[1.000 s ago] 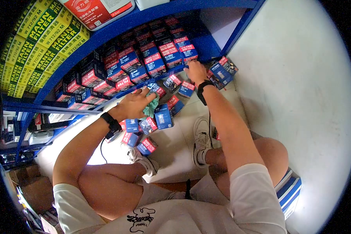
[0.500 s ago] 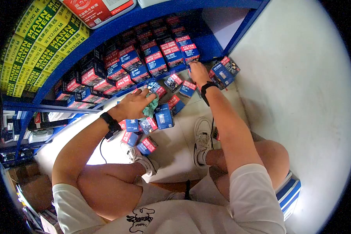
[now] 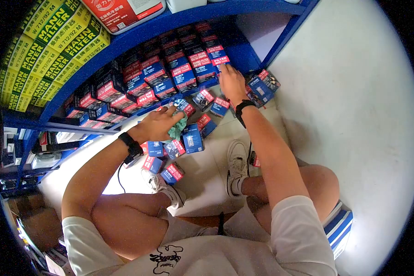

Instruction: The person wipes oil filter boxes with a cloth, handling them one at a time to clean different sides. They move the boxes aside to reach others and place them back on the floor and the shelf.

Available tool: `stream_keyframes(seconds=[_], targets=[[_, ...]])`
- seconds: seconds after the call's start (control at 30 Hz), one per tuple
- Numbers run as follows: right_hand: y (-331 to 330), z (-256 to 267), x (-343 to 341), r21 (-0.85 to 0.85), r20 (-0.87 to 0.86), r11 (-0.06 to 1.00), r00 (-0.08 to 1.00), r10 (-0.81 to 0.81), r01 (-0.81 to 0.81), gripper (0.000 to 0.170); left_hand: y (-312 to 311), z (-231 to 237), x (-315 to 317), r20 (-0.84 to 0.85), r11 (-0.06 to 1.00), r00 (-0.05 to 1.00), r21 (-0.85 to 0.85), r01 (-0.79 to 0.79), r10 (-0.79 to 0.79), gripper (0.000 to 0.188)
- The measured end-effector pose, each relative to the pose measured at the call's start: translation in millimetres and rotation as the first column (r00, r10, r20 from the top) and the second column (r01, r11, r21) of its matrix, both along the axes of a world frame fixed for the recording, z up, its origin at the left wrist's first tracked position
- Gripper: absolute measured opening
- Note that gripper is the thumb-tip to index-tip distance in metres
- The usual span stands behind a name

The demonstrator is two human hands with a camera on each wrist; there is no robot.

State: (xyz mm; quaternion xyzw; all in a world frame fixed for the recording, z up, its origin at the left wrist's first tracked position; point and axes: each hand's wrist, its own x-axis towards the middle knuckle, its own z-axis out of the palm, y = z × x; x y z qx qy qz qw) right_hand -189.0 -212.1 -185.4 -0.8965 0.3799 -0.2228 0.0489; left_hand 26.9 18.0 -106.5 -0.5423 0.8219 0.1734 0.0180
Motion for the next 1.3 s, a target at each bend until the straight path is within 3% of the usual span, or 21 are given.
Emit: stream_keyframes(seconds=[0.03,0.07,0.13,0.17,0.33,0.43,0.6,0.67,0.73,0.8,0.9,1.0,1.13,1.23,1.3], targets=[[1,1,2,-0.064,0.117,0.998,0.993,-0.015,0.023,0.022,0,0,0,0.004,1.000,1.000,0.009,-0.001,0.001,0.073],[1,1,2,-0.065,0.116,0.998,0.993,-0.013,0.021,0.022,1,0,0,0.002,1.000,1.000,0.007,-0.003,0.003,0.073],[-3,-5,-3,-0.242,-0.041,0.970,0.999,0.007,-0.016,0.026,2,0,2,0.003,1.000,1.000,0.000,0.011,-0.011,0.072],[-3,-12,-4,-0.241,-0.043,0.970,0.999,0.008,-0.018,0.026,3,0,2,0.002,1.000,1.000,0.001,0.009,-0.009,0.072],[-3,-38,-2,-0.108,-0.051,0.991,0.995,-0.091,0.085,0.043,5,-2,5,0.013,0.996,0.999,-0.082,0.041,-0.040,0.073],[1,-32,-8,-0.083,-0.023,0.996,0.999,-0.037,0.035,0.052,4,2,3,0.012,0.997,0.999,-0.074,0.031,-0.031,0.074],[16,-16,-28,0.003,0.068,0.997,0.995,-0.073,0.073,0.047,3,4,1,0.050,0.999,0.998,-0.033,0.037,-0.035,0.080],[16,-25,-32,0.256,-0.166,0.929,0.959,-0.230,0.267,0.043,2,4,2,0.043,0.998,0.998,-0.043,0.036,-0.034,0.079],[21,-32,-34,0.224,-0.272,0.927,0.933,-0.237,0.301,0.039,2,3,2,0.029,0.998,0.999,-0.050,0.042,-0.041,0.079],[21,-32,-36,0.344,-0.483,0.874,0.863,-0.148,0.343,0.034,1,3,2,0.009,0.998,0.999,-0.050,0.036,-0.035,0.079],[24,-53,-43,0.211,-0.534,0.930,0.832,-0.149,0.301,0.029,3,0,3,0.012,0.993,0.999,-0.105,0.046,-0.045,0.077],[24,-64,-54,0.186,-0.566,0.961,0.822,-0.067,0.206,0.018,4,-1,3,0.018,0.990,0.998,-0.126,0.056,-0.054,0.075],[16,-67,-66,0.201,-0.497,0.970,0.868,-0.018,0.135,0.016,3,-1,3,0.036,0.995,0.998,-0.077,0.057,-0.054,0.077],[8,-54,-75,0.277,-0.448,0.931,0.889,-0.093,0.236,0.035,3,0,1,0.041,0.999,0.999,-0.009,0.032,-0.032,0.075],[-2,-62,-83,0.268,-0.443,0.935,0.892,-0.094,0.231,0.036,3,4,-2,0.017,0.999,1.000,0.044,0.016,-0.016,0.074]])
